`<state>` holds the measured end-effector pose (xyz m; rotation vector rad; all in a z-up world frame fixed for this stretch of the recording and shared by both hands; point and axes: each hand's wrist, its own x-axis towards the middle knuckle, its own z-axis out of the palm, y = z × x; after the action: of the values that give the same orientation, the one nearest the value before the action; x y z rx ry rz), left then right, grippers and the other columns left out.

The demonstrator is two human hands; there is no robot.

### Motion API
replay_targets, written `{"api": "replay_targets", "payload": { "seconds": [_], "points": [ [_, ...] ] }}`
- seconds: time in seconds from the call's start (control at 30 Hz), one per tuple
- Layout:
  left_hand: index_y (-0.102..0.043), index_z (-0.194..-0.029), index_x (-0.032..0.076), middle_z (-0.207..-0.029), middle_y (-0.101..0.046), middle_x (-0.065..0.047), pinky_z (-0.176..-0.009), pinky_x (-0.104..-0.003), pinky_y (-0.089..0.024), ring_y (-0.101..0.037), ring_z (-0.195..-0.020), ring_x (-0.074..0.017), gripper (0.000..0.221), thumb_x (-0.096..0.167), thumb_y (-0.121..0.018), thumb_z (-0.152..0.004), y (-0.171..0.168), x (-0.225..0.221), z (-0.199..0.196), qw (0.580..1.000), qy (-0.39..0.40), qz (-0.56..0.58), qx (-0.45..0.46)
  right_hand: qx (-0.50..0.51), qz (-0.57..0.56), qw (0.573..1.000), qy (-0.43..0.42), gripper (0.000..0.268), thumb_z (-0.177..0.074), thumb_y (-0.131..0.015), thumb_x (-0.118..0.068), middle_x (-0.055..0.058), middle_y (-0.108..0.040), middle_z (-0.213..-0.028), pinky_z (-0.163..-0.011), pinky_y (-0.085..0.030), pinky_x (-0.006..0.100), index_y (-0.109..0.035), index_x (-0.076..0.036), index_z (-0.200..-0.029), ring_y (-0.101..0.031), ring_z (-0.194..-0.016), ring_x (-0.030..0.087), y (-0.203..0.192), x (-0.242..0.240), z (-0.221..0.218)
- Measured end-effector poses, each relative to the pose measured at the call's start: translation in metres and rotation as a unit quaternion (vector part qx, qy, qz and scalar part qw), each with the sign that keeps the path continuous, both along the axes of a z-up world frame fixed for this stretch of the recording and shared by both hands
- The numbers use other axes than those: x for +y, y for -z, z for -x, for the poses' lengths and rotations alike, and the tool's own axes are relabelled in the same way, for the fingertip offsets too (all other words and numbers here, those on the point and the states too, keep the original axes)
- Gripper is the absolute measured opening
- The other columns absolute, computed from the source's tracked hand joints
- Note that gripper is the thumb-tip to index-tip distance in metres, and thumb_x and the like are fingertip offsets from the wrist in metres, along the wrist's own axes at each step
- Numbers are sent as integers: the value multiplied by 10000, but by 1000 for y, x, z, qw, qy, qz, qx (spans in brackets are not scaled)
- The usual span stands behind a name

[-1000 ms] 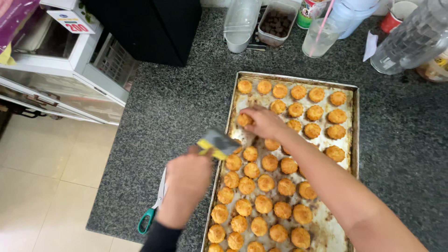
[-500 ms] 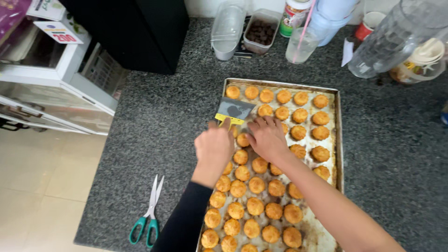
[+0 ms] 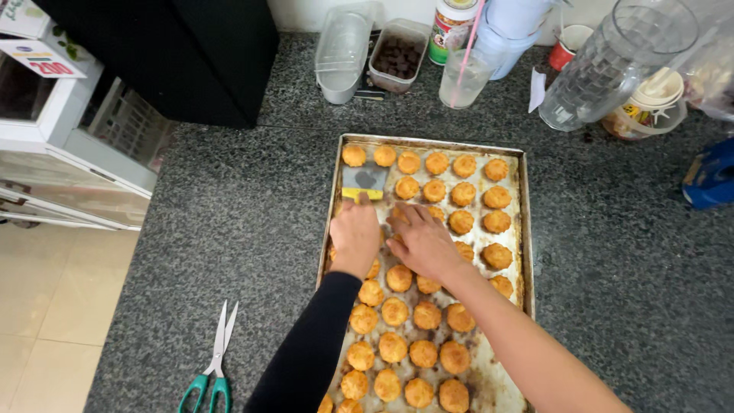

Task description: The person removes a tray of small pastries from a rack, places it on a counter, and then uses a small scraper to loosen each pastry from the tray by hand.

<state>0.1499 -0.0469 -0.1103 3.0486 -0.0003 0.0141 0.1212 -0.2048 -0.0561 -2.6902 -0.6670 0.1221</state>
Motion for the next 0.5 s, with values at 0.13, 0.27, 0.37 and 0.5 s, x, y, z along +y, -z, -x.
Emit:
{"api": "replay_targets", "payload": {
  "seconds": [0.13,0.27,0.37,0.5],
  "points": [
    [-691,-1157,39,-906,-745,-153,-609,-383,-618,-758,-817,-263,279,151,-608,-916,-8,-4,-23,999,-3,-15,-36,1,-27,1000,-6,434,-903,-676,-301,190,-508,-1456,-1063,-433,509,-660,-71,-1270,-479,-1330,382,-2,-4,0],
    [-775,-945,102,-975,-739,-143,-687,-402,-615,-756,-876,-281,185,162,-640,-833,-51,8,-19,1000,-6,1,27,-15,-112,993,21,357,-907,-668,-231,171,-591,-1387,-1062,-450,486,-673,-72,-1226,-539,-1271,393,-7,-6,-3],
    [-789,-899,107,-983,-751,-162,-722,-418,-610,-749,-898,-306,167,177,-646,-849,-90,21,-4,998,15,-14,67,-33,-168,984,50,317,-910,-657,-168,173,-637,-1335,-1055,-461,480,-675,-63,-1209,-569,-1245,399,-7,1,-6],
    [-771,-996,117,-965,-720,-158,-664,-425,-604,-748,-813,-309,191,200,-627,-902,-138,42,35,999,13,-22,22,-60,-212,974,55,311,-908,-658,-131,178,-676,-1251,-1005,-491,480,-676,-49,-1208,-606,-1183,396,-6,9,-5]
  ]
}}
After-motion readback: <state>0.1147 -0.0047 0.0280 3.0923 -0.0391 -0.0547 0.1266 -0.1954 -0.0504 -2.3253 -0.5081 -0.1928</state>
